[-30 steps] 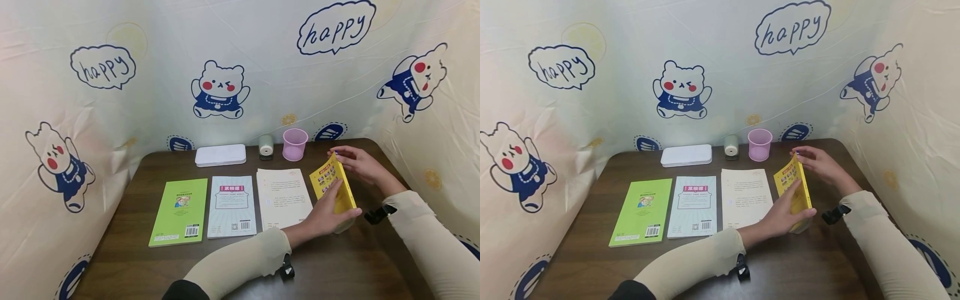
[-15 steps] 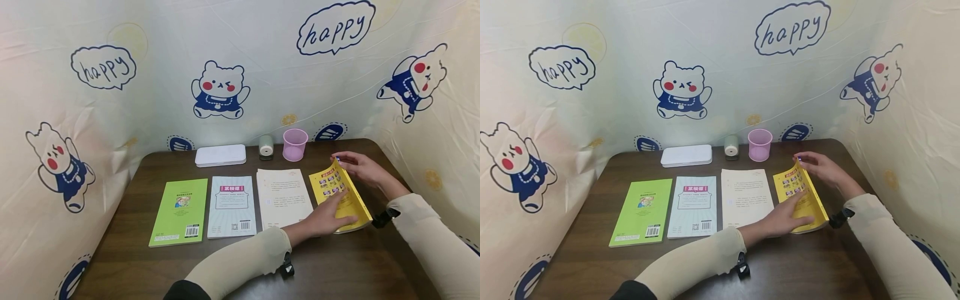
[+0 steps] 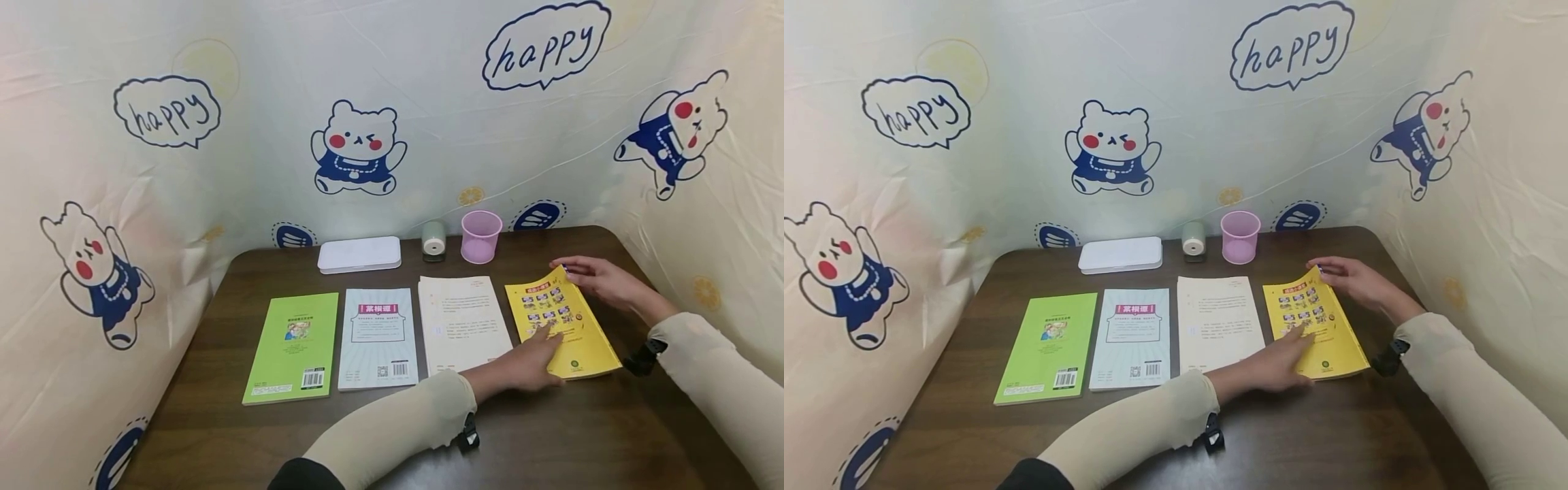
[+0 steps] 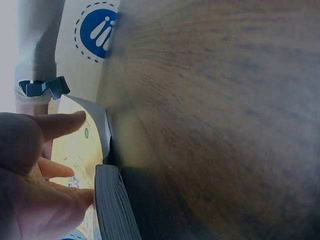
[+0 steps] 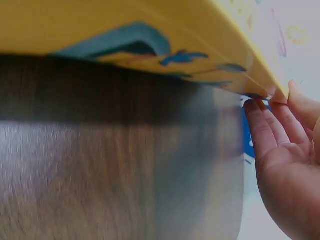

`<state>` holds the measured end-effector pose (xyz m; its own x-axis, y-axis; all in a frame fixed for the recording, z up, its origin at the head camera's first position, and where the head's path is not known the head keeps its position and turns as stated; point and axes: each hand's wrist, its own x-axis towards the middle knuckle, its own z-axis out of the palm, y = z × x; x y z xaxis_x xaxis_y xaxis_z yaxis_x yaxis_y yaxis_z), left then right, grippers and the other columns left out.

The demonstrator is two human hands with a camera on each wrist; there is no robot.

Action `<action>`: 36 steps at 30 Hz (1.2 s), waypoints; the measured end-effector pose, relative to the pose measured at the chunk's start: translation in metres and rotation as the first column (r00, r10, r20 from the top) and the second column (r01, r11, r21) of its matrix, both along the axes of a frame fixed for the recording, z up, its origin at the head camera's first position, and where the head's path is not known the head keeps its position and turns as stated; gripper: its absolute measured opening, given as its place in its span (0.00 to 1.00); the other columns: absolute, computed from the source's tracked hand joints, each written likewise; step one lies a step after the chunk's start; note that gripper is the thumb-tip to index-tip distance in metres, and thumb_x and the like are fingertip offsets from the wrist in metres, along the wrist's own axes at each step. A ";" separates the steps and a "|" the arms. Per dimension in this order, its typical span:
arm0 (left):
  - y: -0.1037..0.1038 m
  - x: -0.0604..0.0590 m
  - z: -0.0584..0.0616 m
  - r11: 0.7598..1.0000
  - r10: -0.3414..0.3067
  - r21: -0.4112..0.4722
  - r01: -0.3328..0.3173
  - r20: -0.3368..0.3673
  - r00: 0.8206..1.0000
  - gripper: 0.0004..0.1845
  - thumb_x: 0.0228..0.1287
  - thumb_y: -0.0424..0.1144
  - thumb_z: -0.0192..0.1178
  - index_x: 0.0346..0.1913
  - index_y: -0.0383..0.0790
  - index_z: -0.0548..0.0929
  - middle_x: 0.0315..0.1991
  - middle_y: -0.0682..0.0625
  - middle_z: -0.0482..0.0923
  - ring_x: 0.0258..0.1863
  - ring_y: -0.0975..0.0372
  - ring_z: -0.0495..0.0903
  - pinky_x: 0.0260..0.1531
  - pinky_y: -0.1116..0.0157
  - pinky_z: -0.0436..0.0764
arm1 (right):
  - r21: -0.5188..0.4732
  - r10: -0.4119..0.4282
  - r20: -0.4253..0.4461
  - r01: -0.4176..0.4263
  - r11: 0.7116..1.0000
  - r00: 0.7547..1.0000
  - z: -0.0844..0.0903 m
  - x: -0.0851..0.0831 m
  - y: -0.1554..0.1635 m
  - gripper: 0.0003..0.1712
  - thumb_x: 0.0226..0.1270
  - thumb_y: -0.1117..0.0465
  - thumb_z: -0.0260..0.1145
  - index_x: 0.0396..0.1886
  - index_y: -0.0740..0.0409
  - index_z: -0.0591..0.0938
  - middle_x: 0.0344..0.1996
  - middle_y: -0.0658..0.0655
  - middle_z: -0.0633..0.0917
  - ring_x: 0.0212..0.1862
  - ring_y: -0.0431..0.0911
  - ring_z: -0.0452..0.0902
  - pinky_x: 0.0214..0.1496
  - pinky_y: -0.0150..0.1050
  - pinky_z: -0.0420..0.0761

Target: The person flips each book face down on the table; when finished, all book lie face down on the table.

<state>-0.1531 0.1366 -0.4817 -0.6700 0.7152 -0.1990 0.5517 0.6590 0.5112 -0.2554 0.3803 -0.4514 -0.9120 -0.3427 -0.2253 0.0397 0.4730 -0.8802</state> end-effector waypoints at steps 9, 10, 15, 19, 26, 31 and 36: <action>0.002 0.003 -0.002 0.989 -0.017 -0.146 0.004 -0.089 0.996 0.39 0.69 0.47 0.68 0.79 0.48 0.65 0.84 0.55 0.44 0.81 0.67 0.47 0.72 0.76 0.60 | 0.035 0.010 0.040 -0.012 0.999 0.999 -0.008 -0.006 0.009 0.33 0.84 0.57 0.55 0.81 0.63 0.59 0.72 0.75 0.69 0.59 0.48 0.81 0.58 0.39 0.85; 0.002 0.003 -0.001 0.987 -0.021 -0.160 0.004 -0.102 0.995 0.38 0.70 0.47 0.68 0.79 0.49 0.66 0.84 0.55 0.45 0.81 0.68 0.47 0.71 0.76 0.61 | 0.042 0.017 0.041 -0.019 0.999 0.999 -0.009 -0.007 0.010 0.33 0.84 0.58 0.54 0.81 0.63 0.59 0.72 0.75 0.69 0.60 0.49 0.81 0.58 0.40 0.85; 0.000 0.004 0.003 0.977 -0.045 -0.214 0.012 -0.148 0.988 0.34 0.70 0.49 0.67 0.76 0.51 0.70 0.83 0.57 0.49 0.80 0.68 0.50 0.66 0.73 0.72 | 0.090 0.039 0.040 -0.043 0.995 0.998 -0.014 -0.008 0.013 0.32 0.83 0.60 0.55 0.80 0.66 0.61 0.70 0.75 0.71 0.59 0.52 0.81 0.59 0.43 0.84; -0.002 0.005 0.004 0.973 -0.054 -0.231 0.014 -0.169 0.984 0.32 0.71 0.49 0.65 0.76 0.53 0.70 0.83 0.58 0.50 0.80 0.69 0.51 0.68 0.70 0.71 | 0.156 0.053 0.007 -0.054 0.986 0.999 -0.016 -0.007 0.013 0.31 0.83 0.60 0.55 0.78 0.67 0.63 0.67 0.75 0.75 0.56 0.54 0.81 0.60 0.47 0.84; -0.003 0.004 0.001 0.969 -0.072 -0.245 0.021 -0.204 0.976 0.32 0.72 0.50 0.64 0.76 0.53 0.70 0.82 0.57 0.52 0.80 0.69 0.52 0.73 0.70 0.64 | 0.227 0.062 -0.006 -0.059 0.972 0.998 -0.023 -0.011 0.014 0.29 0.82 0.60 0.56 0.75 0.69 0.67 0.62 0.72 0.78 0.53 0.55 0.77 0.56 0.44 0.81; -0.005 0.004 0.000 0.969 -0.068 -0.246 0.017 -0.203 0.977 0.34 0.72 0.52 0.64 0.77 0.54 0.68 0.83 0.58 0.50 0.80 0.69 0.51 0.73 0.71 0.63 | 0.245 0.056 -0.019 -0.049 0.968 0.998 -0.028 -0.013 0.013 0.28 0.82 0.60 0.57 0.75 0.69 0.68 0.62 0.71 0.77 0.54 0.56 0.74 0.56 0.46 0.79; -0.006 0.004 0.000 0.972 -0.062 -0.235 0.017 -0.184 0.981 0.35 0.72 0.53 0.63 0.79 0.56 0.65 0.83 0.59 0.49 0.80 0.70 0.49 0.73 0.71 0.62 | 0.256 0.054 -0.028 -0.045 0.966 0.998 -0.030 -0.015 0.011 0.27 0.81 0.62 0.57 0.73 0.69 0.70 0.60 0.70 0.78 0.52 0.56 0.74 0.53 0.43 0.79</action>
<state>-0.1492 0.1302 -0.4818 -0.6835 0.6911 -0.2350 0.6510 0.7228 0.2319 -0.2704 0.3912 -0.4817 -0.9040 -0.3230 -0.2801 -0.0173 0.6824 -0.7308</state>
